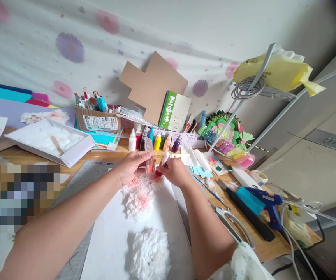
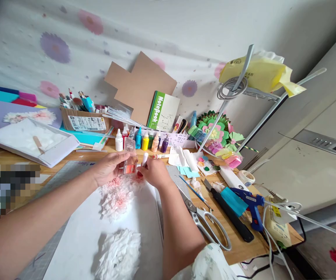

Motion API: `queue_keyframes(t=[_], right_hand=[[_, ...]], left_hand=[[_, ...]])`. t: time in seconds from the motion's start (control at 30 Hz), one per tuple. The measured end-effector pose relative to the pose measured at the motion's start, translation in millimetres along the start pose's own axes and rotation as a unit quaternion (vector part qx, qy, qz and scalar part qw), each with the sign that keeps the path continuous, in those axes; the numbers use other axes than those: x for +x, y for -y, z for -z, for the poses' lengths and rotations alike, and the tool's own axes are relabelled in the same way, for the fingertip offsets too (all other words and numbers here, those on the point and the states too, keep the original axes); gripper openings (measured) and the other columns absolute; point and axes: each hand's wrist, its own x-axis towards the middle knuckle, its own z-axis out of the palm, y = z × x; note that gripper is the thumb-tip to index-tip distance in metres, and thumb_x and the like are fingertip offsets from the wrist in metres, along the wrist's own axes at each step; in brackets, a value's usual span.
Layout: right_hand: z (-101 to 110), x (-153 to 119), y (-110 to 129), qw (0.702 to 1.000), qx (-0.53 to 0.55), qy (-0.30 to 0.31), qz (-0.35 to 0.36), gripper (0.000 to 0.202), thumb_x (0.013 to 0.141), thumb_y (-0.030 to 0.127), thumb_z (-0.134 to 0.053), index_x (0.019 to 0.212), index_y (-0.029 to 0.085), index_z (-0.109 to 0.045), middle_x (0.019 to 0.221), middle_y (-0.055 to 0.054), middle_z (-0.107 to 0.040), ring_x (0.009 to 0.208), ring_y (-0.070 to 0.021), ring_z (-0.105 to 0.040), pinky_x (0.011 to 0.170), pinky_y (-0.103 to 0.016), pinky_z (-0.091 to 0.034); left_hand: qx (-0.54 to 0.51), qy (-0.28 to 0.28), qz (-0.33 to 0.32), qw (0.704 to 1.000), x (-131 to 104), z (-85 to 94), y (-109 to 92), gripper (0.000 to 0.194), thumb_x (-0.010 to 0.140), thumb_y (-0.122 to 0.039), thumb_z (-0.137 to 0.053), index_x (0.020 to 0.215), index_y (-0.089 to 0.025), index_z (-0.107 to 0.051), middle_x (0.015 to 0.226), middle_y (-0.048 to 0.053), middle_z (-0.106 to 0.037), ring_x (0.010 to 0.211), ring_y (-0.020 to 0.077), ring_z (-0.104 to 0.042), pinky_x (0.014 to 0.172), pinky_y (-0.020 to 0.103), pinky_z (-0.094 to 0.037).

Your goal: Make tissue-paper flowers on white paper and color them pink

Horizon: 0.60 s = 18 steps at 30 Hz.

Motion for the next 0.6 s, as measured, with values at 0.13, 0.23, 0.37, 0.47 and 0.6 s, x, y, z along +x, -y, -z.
queue_keyframes(t=[0.13, 0.23, 0.37, 0.47, 0.6], right_hand=[[2, -1, 3, 0.998, 0.039, -0.03, 0.036, 0.017, 0.086, 0.026, -0.058, 0.075, 0.016, -0.066, 0.07, -0.002, -0.066, 0.064, -0.0127, -0.058, 0.059, -0.022, -0.038], [2, -1, 2, 1.0, -0.022, 0.003, 0.0, 0.016, 0.08, 0.023, -0.063, 0.065, 0.016, -0.064, 0.059, 0.0, -0.06, 0.056, -0.0109, -0.051, 0.054, -0.022, -0.033], [-2, -1, 1, 0.999, -0.011, 0.041, 0.013, 0.013, 0.079, 0.021, -0.063, 0.067, 0.016, -0.065, 0.061, 0.001, -0.061, 0.057, -0.01, -0.052, 0.054, -0.021, -0.033], [-5, 0, 1, 0.998, -0.043, 0.036, 0.001, 0.012, 0.076, 0.02, -0.066, 0.065, 0.016, -0.066, 0.063, -0.001, -0.062, 0.057, -0.0108, -0.052, 0.054, -0.022, -0.032], [-6, 3, -2, 0.998, -0.049, -0.008, -0.04, 0.018, 0.082, 0.025, -0.059, 0.068, 0.017, -0.067, 0.062, -0.002, -0.063, 0.056, -0.0118, -0.052, 0.054, -0.023, -0.032]], left_hand=[[0.002, 0.016, 0.001, 1.0, -1, -1.2, -1, 0.046, 0.057, -0.046, -0.083, 0.09, -0.015, -0.073, 0.081, 0.008, -0.072, 0.073, 0.0191, -0.065, 0.065, 0.03, -0.053], [-0.009, -0.021, -0.007, 1.0, 0, -0.2, -2, 0.045, 0.056, -0.044, -0.085, 0.088, -0.015, -0.073, 0.08, 0.006, -0.071, 0.07, 0.0162, -0.063, 0.062, 0.028, -0.053], [-0.017, -0.039, -0.03, 0.999, 3, 4.0, -2, 0.042, 0.058, -0.044, -0.083, 0.086, -0.014, -0.073, 0.076, 0.005, -0.069, 0.068, 0.0149, -0.062, 0.061, 0.027, -0.054], [-0.023, -0.056, -0.041, 0.997, 6, 7.2, -1, 0.041, 0.058, -0.045, -0.083, 0.083, -0.014, -0.072, 0.073, 0.004, -0.068, 0.066, 0.0144, -0.061, 0.06, 0.027, -0.054], [-0.024, -0.069, -0.048, 0.996, 8, 10.2, -1, 0.038, 0.059, -0.045, -0.082, 0.079, -0.014, -0.072, 0.074, 0.005, -0.07, 0.067, 0.0152, -0.062, 0.061, 0.027, -0.053]])
